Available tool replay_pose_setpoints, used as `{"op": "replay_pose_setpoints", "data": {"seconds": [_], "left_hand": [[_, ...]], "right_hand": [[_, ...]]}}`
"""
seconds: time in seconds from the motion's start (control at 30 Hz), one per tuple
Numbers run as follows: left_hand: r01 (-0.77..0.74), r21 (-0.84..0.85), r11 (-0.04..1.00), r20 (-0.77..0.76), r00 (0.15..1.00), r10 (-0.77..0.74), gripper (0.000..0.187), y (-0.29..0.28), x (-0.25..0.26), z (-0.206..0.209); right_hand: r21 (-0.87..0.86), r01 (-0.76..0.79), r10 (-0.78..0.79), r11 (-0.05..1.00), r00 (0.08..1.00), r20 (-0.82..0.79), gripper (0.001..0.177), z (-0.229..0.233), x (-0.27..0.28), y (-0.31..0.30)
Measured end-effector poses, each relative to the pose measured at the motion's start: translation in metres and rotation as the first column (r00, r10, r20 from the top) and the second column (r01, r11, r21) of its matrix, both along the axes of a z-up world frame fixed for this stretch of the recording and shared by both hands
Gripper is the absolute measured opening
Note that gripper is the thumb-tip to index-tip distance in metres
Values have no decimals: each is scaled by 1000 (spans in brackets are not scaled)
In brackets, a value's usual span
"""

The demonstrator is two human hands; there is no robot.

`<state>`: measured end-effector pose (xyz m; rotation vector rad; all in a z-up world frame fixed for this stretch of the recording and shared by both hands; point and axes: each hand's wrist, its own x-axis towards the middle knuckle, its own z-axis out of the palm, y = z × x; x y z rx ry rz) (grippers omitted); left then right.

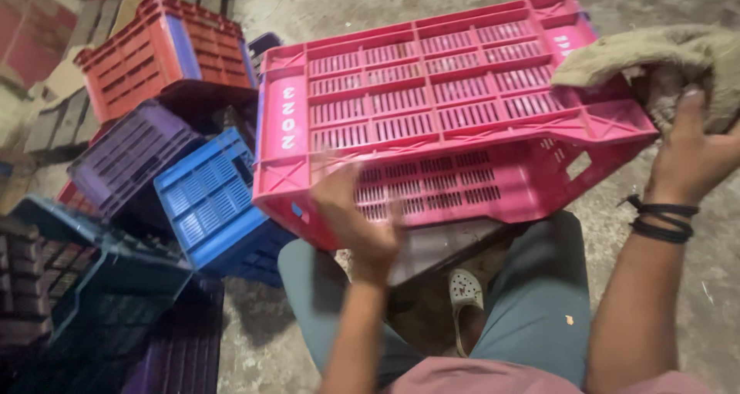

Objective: The person wipes the interior and exterior surfaces of a pink plastic crate using a cloth. They rotate and flip the crate to clean multiple sides and the bottom, then set it aside.

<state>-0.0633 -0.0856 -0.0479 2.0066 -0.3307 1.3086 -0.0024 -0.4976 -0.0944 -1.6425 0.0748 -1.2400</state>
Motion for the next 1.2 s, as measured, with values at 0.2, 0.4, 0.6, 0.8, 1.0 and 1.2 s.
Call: {"op": "replay_pose_setpoints", "data": {"seconds": [0.2,0.4,0.6,0.8,1.0,1.2], "left_hand": [[513,-275,813,-347,736,-582,81,-152,-20,-63],[585,-442,680,-467,497,-731,89,-262,29,-67],[325,-522,788,-466,665,-583,38,-338,59,-90],[452,-351,820,-727,420,-543,28,-338,94,-102],[522,-474,709,-596,403,-695,36,-213,64,-49],[530,-815,232,-107,257,-961,19,-99,41,48]], "right_hand": [[-348,-83,-58,934,925,-375,18,-122,-48,-29],[144,-177,227,974,695,-682,48,-178,-101,-47],[-63,-372,316,926,855,-411,58,-225,-72,-32],[89,-135,162,987,829,-535,60,-190,-70,25],[-137,244,-266,960,947,-182,65,-112,-96,142],[-403,300,-299,865,952,66,47,-60,-91,167]]}}
